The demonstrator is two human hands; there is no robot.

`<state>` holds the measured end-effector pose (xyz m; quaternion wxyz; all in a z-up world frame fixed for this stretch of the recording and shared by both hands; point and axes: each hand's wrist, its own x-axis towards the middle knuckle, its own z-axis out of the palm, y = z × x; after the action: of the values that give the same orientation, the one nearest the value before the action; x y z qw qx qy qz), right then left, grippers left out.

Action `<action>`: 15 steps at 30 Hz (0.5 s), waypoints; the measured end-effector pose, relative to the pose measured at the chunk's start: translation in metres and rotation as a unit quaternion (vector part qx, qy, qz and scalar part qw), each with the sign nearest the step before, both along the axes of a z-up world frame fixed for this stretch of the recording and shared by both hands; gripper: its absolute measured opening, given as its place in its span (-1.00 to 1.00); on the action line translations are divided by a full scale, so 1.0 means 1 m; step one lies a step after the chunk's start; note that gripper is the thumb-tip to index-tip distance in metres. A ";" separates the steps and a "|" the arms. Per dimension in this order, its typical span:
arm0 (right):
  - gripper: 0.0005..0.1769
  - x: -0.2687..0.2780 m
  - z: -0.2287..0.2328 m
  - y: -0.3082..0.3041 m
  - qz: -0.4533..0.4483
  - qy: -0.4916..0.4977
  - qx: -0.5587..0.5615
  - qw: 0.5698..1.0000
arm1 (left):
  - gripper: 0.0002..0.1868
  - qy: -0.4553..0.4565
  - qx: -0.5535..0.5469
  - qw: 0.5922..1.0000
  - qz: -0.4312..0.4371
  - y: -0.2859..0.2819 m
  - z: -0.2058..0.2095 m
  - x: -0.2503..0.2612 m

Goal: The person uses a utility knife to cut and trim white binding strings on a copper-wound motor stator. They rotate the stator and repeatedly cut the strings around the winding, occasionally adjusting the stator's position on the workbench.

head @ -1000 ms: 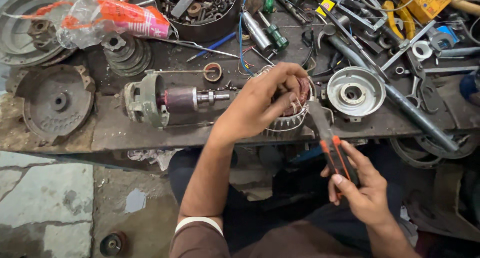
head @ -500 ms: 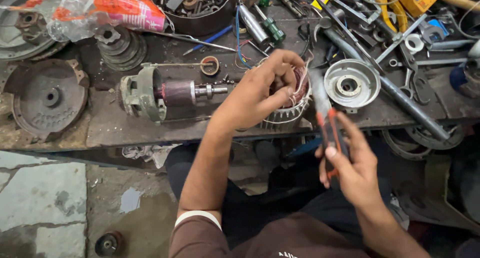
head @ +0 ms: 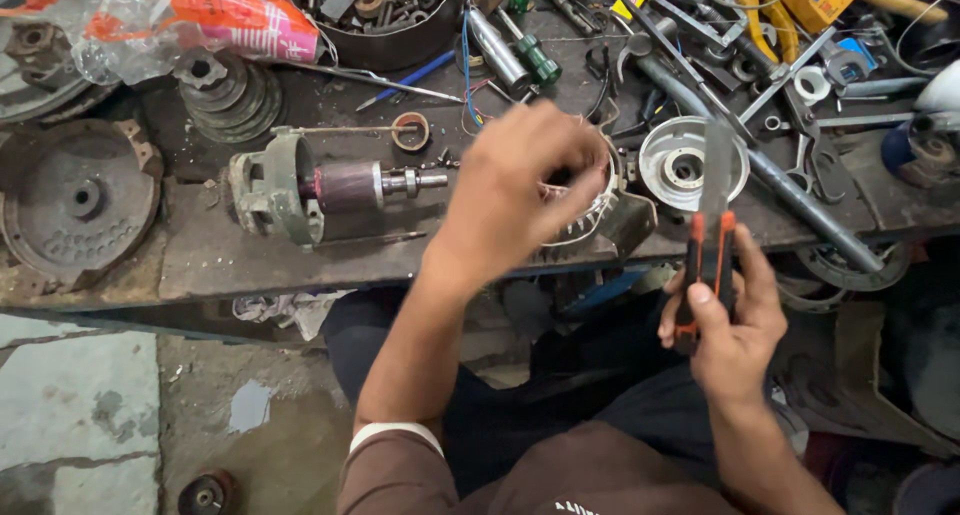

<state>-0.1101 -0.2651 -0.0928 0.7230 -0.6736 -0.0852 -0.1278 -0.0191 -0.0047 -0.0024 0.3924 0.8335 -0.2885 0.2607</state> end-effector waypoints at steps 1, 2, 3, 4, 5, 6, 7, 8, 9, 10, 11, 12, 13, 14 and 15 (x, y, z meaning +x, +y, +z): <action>-0.25 -0.001 -0.005 -0.002 -0.005 0.002 -0.012 1.000 | -0.77 0.009 0.042 0.999 -0.026 0.000 0.001 -0.005; -0.25 -0.002 -0.009 -0.005 -0.010 0.004 -0.025 1.000 | -0.74 0.003 0.064 0.998 -0.027 -0.003 0.002 -0.008; -0.25 -0.003 -0.013 -0.007 -0.014 0.008 -0.037 0.999 | -0.70 -0.001 0.085 0.996 -0.027 -0.008 0.001 -0.012; -0.25 -0.004 -0.017 -0.009 -0.020 0.014 -0.034 0.999 | -0.65 -0.005 0.107 0.994 -0.028 -0.012 0.000 -0.014; -0.25 -0.003 -0.020 -0.011 -0.025 0.020 -0.031 0.999 | -0.71 -0.016 0.121 0.992 -0.002 -0.017 -0.001 -0.013; -0.24 -0.002 -0.023 -0.012 -0.031 0.025 -0.029 0.999 | -0.78 -0.027 0.135 0.990 0.024 -0.022 -0.002 -0.012; -0.24 -0.003 -0.024 -0.014 -0.034 0.024 -0.027 0.999 | -0.83 -0.039 0.148 0.987 0.048 -0.027 -0.004 -0.011; -0.24 -0.004 -0.025 -0.016 -0.037 0.023 -0.026 0.999 | -0.85 -0.038 0.150 0.987 0.051 -0.029 -0.006 -0.011; -0.23 -0.003 -0.025 -0.018 -0.041 0.019 -0.025 0.999 | -0.86 -0.039 0.150 0.986 0.054 -0.031 -0.008 -0.009; -0.23 -0.003 -0.025 -0.021 -0.042 0.014 -0.023 0.999 | -0.87 -0.041 0.151 0.986 0.057 -0.033 -0.009 -0.007; -0.23 -0.003 -0.026 -0.023 -0.043 0.011 -0.019 0.999 | -0.87 -0.046 0.148 0.986 0.053 -0.033 -0.010 -0.007; -0.23 -0.002 -0.026 -0.025 -0.044 0.007 -0.015 0.999 | -0.86 -0.051 0.145 0.987 0.050 -0.033 -0.012 -0.006; -0.24 -0.001 -0.028 -0.027 -0.049 0.004 -0.017 0.999 | -0.86 -0.056 0.142 0.987 0.047 -0.031 -0.013 -0.006; -0.24 0.000 -0.029 -0.030 -0.053 0.002 -0.019 0.998 | -0.86 -0.055 0.151 0.986 0.044 -0.031 -0.013 -0.007; -0.25 0.003 -0.029 -0.032 -0.058 -0.003 -0.020 0.998 | -0.86 -0.058 0.161 0.984 0.042 -0.030 -0.013 -0.007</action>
<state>-0.1072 -0.2973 -0.1220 0.7005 -0.6912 -0.0509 -0.1700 -0.0256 -0.0348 -0.0153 0.2246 0.8808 -0.3136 0.2746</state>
